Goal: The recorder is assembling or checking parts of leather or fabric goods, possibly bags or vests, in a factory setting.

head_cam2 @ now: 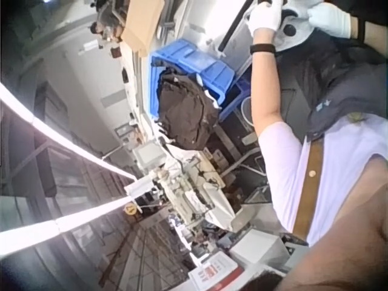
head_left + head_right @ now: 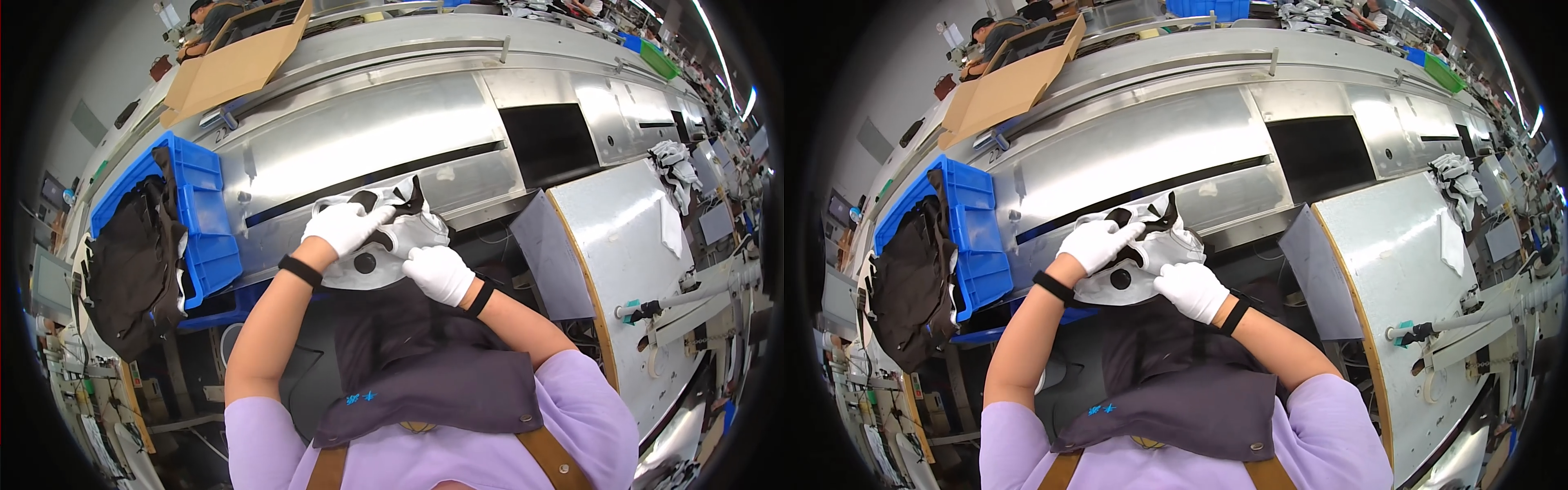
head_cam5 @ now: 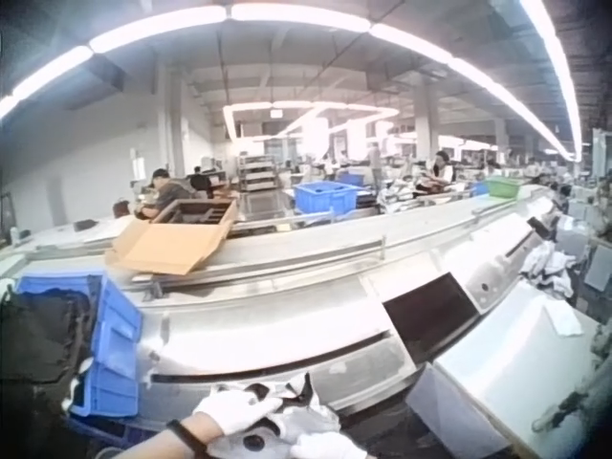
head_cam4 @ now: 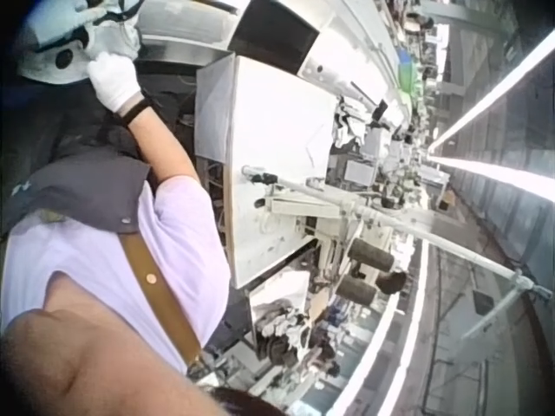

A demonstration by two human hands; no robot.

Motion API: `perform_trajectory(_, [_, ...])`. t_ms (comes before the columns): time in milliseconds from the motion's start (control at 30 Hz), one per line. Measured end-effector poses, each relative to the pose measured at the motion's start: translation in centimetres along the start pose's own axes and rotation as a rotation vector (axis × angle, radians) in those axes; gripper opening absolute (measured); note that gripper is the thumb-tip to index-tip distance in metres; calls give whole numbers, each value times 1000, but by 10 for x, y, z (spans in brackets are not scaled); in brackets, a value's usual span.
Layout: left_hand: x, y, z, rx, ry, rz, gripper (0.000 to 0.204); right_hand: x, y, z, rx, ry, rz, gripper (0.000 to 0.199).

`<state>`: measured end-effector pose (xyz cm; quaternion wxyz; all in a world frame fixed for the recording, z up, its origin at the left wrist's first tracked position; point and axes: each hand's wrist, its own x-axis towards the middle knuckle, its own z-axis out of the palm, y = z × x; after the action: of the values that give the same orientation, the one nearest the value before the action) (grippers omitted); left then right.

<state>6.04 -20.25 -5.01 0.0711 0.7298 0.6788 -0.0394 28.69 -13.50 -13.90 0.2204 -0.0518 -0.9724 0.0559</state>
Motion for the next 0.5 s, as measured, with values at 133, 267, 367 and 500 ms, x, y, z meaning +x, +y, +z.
perform_trajectory(133, [7, -15, 7, -1445, 199, -268, 24, -2, -4, -7, 9, 154, 6, 5])
perform_trajectory(267, [-22, 0, -45, -2150, 466, 380, 15, -6, -4, -10, 2, 198, 7, 5])
perform_trajectory(367, [-34, -1, -58, -1910, 504, 100, 20, 2, -3, -8, 9, 282, 9, 5])
perform_trajectory(500, [-24, -54, -20, -676, 303, -530, 61, 6, -3, -9, 55, 83, 130, 5])
